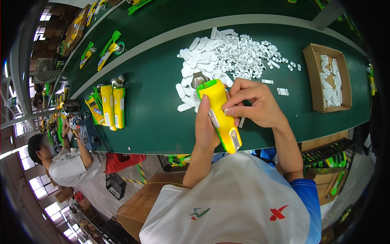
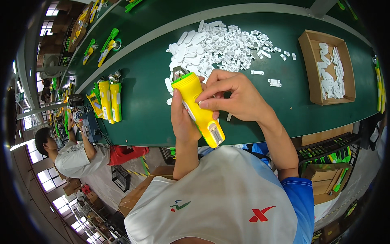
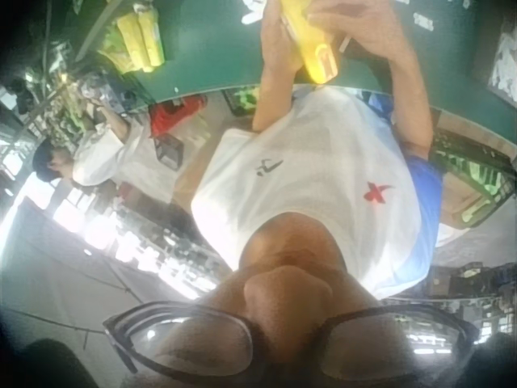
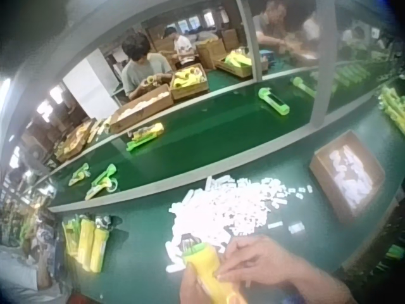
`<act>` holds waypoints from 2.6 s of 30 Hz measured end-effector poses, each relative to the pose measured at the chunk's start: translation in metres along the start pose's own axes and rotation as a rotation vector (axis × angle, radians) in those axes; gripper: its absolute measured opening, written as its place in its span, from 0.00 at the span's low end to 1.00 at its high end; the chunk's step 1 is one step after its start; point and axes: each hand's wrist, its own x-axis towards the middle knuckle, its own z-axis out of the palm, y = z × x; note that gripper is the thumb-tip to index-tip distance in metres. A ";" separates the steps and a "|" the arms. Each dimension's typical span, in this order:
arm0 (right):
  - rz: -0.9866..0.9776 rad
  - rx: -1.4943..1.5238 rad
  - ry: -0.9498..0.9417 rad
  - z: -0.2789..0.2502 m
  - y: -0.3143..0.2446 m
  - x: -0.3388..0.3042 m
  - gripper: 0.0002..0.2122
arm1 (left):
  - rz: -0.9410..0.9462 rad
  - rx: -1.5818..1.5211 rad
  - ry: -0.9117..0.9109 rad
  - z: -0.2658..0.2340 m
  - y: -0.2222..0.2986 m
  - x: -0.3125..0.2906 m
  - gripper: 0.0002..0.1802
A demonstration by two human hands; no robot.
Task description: The person assembles flashlights by picking up flashlight bodies and plastic switches, attaching the switches to the bodies, snapping the casings together by hand, and placing the assembled flashlights onto the conveyor belt.
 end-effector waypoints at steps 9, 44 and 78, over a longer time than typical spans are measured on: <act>0.200 0.313 -0.134 -0.013 0.006 0.000 0.06 | -0.089 0.043 0.036 0.002 -0.003 -0.008 0.34; 0.030 0.120 0.190 -0.006 0.000 -0.041 0.28 | -0.043 0.300 -0.031 0.037 -0.019 -0.007 0.32; 0.154 -0.634 0.280 0.046 0.004 -0.029 0.26 | 0.256 0.052 0.254 0.001 -0.002 0.036 0.21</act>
